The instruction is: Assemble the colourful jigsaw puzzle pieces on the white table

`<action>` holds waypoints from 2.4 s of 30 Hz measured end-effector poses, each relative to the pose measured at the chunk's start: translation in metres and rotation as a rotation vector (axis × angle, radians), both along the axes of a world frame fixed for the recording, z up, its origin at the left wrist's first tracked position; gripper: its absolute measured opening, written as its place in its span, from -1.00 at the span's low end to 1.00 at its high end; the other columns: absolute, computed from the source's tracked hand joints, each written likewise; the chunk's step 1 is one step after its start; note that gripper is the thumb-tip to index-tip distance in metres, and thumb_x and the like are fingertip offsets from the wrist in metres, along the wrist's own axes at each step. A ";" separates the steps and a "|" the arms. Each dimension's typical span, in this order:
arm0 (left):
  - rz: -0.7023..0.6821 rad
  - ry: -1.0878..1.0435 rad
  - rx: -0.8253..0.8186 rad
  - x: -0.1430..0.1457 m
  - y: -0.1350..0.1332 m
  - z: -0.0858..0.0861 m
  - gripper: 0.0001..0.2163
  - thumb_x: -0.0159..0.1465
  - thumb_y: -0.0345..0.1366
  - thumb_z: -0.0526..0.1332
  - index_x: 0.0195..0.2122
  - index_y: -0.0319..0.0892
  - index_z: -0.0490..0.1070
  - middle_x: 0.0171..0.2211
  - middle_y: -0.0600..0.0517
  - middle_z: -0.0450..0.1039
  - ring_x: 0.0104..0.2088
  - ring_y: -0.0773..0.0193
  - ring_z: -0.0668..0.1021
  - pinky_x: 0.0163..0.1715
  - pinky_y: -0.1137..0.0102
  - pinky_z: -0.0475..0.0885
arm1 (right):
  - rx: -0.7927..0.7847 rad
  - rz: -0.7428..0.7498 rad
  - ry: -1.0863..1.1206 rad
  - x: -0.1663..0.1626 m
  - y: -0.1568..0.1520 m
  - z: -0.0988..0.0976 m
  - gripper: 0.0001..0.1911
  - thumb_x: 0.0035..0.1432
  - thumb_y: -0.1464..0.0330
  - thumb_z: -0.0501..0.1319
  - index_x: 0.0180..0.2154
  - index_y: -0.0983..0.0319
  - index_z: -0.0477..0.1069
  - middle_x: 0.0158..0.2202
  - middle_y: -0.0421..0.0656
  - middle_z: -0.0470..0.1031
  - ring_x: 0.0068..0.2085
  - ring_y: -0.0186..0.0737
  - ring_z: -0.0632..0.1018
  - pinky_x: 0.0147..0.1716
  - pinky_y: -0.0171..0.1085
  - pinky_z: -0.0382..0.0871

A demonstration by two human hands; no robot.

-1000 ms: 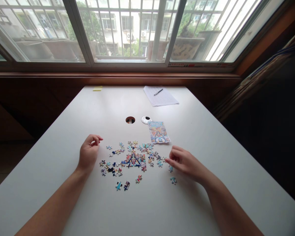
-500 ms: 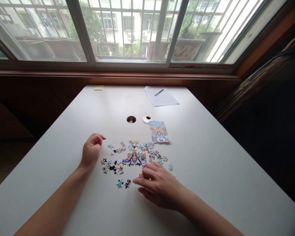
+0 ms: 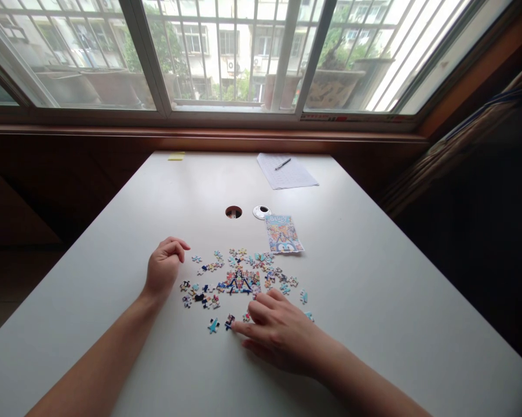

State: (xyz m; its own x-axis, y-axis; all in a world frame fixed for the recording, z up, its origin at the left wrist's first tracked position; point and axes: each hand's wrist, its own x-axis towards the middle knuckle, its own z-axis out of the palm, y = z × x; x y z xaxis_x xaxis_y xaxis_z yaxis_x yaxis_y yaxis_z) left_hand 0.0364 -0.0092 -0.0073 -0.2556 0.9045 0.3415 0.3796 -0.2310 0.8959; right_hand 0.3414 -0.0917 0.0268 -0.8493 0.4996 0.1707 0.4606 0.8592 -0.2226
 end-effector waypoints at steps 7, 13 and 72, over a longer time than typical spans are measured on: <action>0.002 -0.004 0.009 -0.001 0.002 -0.003 -0.86 -0.01 -0.45 0.05 -0.64 -0.12 0.30 -0.35 0.04 0.48 -0.20 0.14 0.50 -0.07 0.26 0.34 | 0.071 0.054 0.056 0.003 0.001 0.000 -0.80 0.40 0.34 0.05 -0.11 0.15 0.44 -0.34 -0.17 0.37 -0.32 -0.19 0.25 -0.24 -0.14 0.05; -0.012 0.006 0.008 -0.002 0.004 -0.003 -0.85 0.03 -0.46 0.07 -0.60 -0.12 0.34 -0.34 0.05 0.48 -0.19 0.16 0.51 -0.06 0.28 0.35 | 0.096 0.017 0.052 -0.004 -0.003 -0.002 -0.71 0.45 0.24 0.05 0.10 0.13 0.37 -0.28 -0.16 0.39 -0.25 -0.15 0.28 -0.15 -0.13 0.08; -0.005 0.030 -0.038 0.001 0.002 0.002 -0.86 0.14 -0.38 0.14 -0.55 -0.10 0.40 -0.35 0.04 0.49 -0.21 0.15 0.52 -0.07 0.27 0.40 | -0.084 -0.212 0.116 -0.018 -0.004 -0.017 -0.78 0.37 0.13 0.24 -0.06 0.08 0.49 -0.28 -0.22 0.48 -0.19 -0.15 0.34 -0.13 -0.14 0.01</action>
State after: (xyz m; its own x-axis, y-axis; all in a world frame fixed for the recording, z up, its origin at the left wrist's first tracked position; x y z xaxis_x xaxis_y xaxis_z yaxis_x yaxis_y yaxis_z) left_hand 0.0374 -0.0070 -0.0055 -0.2414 0.9182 0.3140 0.4055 -0.1985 0.8923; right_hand 0.3232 -0.0956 0.0101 -0.7011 0.6812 0.2108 0.5960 0.7220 -0.3514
